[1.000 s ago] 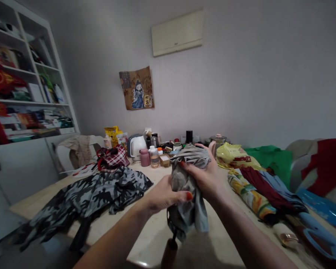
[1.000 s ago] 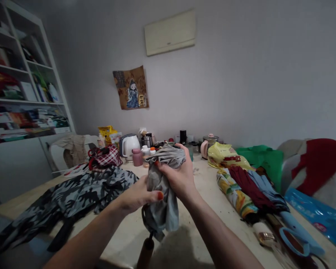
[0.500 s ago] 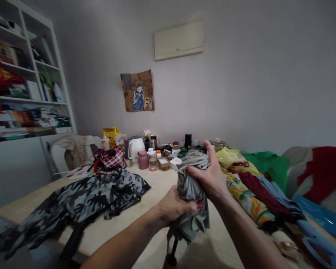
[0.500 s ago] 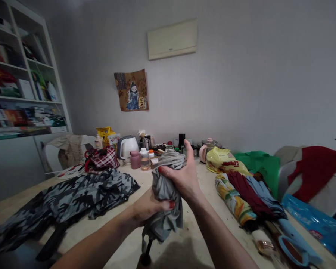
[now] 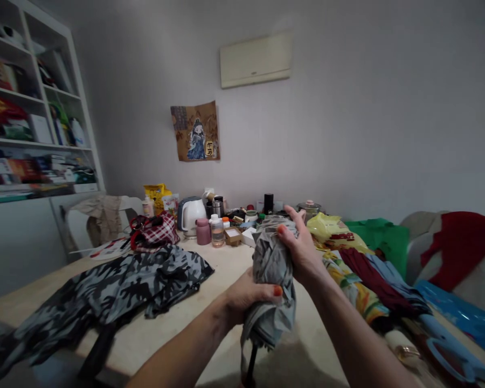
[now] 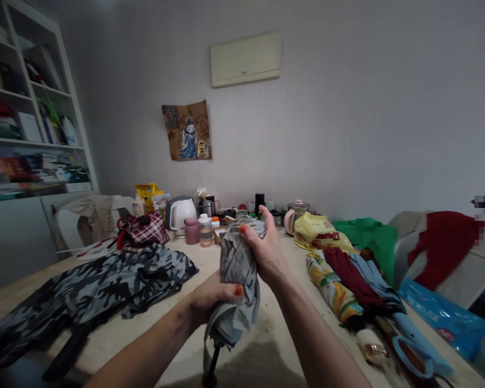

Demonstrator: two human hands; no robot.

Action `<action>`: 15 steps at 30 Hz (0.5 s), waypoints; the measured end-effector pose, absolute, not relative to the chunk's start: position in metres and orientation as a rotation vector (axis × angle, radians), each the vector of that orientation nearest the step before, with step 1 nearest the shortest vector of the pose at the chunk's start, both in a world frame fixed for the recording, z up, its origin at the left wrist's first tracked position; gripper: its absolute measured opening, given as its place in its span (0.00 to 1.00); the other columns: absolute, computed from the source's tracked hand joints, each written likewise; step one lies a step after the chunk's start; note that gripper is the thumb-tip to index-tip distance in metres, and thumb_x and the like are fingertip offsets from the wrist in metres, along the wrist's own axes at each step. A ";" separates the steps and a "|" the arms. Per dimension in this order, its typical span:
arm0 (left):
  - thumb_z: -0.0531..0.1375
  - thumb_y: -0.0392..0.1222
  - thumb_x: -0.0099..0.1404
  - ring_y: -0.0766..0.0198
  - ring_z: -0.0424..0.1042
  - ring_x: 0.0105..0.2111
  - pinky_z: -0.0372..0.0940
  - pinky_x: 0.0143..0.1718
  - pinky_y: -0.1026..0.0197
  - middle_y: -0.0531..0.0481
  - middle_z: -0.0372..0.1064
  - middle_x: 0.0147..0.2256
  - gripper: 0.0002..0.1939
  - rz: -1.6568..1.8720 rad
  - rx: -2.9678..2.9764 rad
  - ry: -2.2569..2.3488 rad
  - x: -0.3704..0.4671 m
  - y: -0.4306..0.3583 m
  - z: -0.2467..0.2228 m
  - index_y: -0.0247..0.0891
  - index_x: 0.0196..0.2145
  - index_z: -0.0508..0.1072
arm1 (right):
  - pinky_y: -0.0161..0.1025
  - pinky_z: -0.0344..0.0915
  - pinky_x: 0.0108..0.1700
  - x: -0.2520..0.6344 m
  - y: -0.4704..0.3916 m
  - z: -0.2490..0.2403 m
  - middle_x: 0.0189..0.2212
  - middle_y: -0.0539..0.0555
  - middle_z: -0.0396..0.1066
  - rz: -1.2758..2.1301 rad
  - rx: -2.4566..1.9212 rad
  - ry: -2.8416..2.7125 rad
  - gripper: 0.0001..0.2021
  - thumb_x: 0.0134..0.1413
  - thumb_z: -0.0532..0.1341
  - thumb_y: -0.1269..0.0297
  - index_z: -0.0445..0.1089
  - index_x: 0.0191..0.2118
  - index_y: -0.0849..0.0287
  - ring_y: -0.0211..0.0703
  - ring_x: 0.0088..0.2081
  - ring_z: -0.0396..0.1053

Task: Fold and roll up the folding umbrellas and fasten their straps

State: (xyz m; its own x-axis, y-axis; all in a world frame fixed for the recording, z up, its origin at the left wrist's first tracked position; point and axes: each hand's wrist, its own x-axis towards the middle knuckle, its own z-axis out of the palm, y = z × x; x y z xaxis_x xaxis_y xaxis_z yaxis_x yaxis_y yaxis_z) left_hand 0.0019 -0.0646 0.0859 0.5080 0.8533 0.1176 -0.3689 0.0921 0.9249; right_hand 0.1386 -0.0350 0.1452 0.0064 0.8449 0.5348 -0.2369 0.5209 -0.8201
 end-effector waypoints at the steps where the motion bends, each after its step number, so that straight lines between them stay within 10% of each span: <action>1: 0.74 0.44 0.39 0.67 0.68 0.25 0.64 0.28 0.66 0.49 0.71 0.27 0.25 0.988 1.145 0.544 0.003 -0.063 0.087 0.31 0.33 0.74 | 0.49 0.66 0.54 0.140 -0.034 0.144 0.49 0.60 0.72 0.988 -0.540 -1.328 0.55 0.36 0.72 0.47 0.47 0.68 0.57 0.53 0.51 0.71; 5: 0.69 0.39 0.43 0.64 0.69 0.27 0.65 0.31 0.62 0.48 0.72 0.28 0.18 1.118 1.296 0.784 0.017 -0.061 0.093 0.32 0.33 0.74 | 0.49 0.62 0.60 0.139 -0.028 0.143 0.54 0.63 0.68 0.812 -0.662 -1.386 0.68 0.24 0.77 0.59 0.37 0.71 0.62 0.53 0.55 0.68; 10: 0.69 0.41 0.46 0.53 0.73 0.36 0.64 0.38 0.57 0.42 0.76 0.35 0.23 1.373 1.712 1.244 0.028 -0.067 0.098 0.36 0.41 0.74 | 0.52 0.63 0.58 0.143 -0.015 0.140 0.53 0.63 0.67 0.561 -0.806 -1.188 0.48 0.27 0.75 0.58 0.61 0.60 0.60 0.56 0.52 0.68; 15: 0.73 0.42 0.39 0.59 0.71 0.36 0.65 0.39 0.60 0.46 0.74 0.38 0.33 1.017 1.490 0.753 0.019 -0.054 0.098 0.34 0.45 0.72 | 0.45 0.70 0.43 0.161 -0.008 0.146 0.36 0.52 0.73 0.791 -0.595 -1.037 0.40 0.28 0.74 0.60 0.64 0.54 0.57 0.46 0.35 0.72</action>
State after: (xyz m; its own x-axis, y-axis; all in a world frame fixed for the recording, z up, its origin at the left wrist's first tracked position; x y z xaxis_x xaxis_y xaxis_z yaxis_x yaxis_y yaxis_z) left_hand 0.0189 -0.0538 0.0981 0.4240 0.8859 0.1881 -0.0792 -0.1706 0.9822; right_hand 0.1611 -0.0080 0.1459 0.2855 0.8058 0.5189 -0.2875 0.5885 -0.7557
